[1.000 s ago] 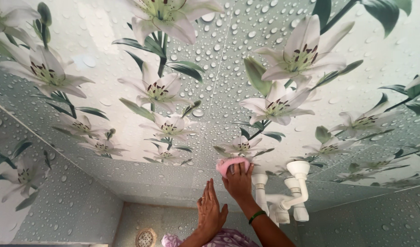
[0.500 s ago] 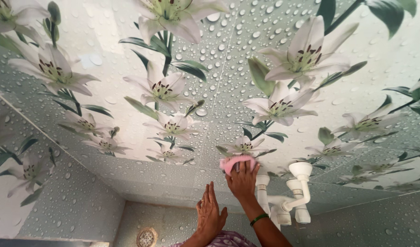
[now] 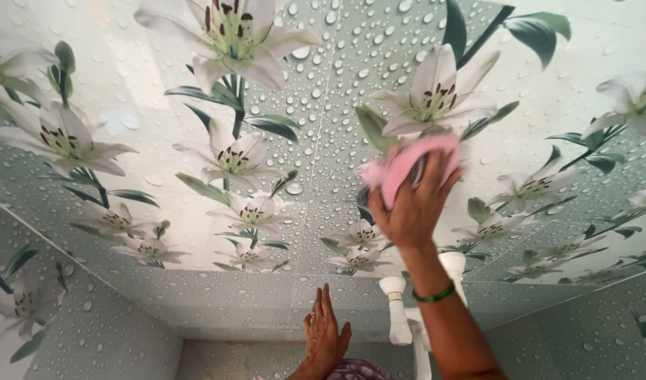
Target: The person scrubs floral-patterned wall tiles using a pink sponge and a dark scrubber, moving across the surface and around a white faucet fixture.
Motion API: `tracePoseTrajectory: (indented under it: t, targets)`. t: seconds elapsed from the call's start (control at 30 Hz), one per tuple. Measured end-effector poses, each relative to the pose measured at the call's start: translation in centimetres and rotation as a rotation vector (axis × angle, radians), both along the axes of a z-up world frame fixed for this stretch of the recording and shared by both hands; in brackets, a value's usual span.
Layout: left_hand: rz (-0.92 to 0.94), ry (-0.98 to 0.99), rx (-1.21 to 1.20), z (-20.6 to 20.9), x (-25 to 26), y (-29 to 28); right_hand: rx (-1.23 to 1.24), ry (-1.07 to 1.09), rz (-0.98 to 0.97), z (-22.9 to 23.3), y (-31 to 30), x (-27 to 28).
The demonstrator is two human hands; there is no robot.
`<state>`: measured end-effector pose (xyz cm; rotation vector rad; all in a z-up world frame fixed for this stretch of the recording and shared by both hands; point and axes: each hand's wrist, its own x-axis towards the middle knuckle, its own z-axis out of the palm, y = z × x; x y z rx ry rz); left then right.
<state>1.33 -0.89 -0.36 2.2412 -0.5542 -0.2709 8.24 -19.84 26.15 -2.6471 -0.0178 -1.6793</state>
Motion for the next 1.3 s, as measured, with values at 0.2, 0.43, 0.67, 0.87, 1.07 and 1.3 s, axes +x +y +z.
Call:
tracePoseTrajectory:
  t: [0.2,0.43,0.67,0.87,1.07,1.3]
  targets:
    - [0.006,-0.026,-0.008,0.2,0.5,-0.1,-0.057,-0.117,-0.06,11.8,-0.6,0.5]
    - [0.01,-0.02,0.014,0.0,1.0,0.3,-0.039,-0.127,-0.053,18.6,-0.3,0.0]
    - [0.041,0.0,0.035,0.0,1.0,1.3,-0.032,-0.155,-0.072,14.0,0.1,0.8]
    - [0.075,-0.01,0.029,0.1,1.0,1.8,-0.02,-0.111,0.018,5.0,0.7,0.9]
    - [0.059,-0.088,0.004,-0.1,0.7,1.6,-0.005,0.001,0.025,-6.5,1.3,0.2]
    - [0.017,-0.033,0.04,-0.1,0.1,1.6,-0.012,0.134,0.005,-19.9,1.2,-0.4]
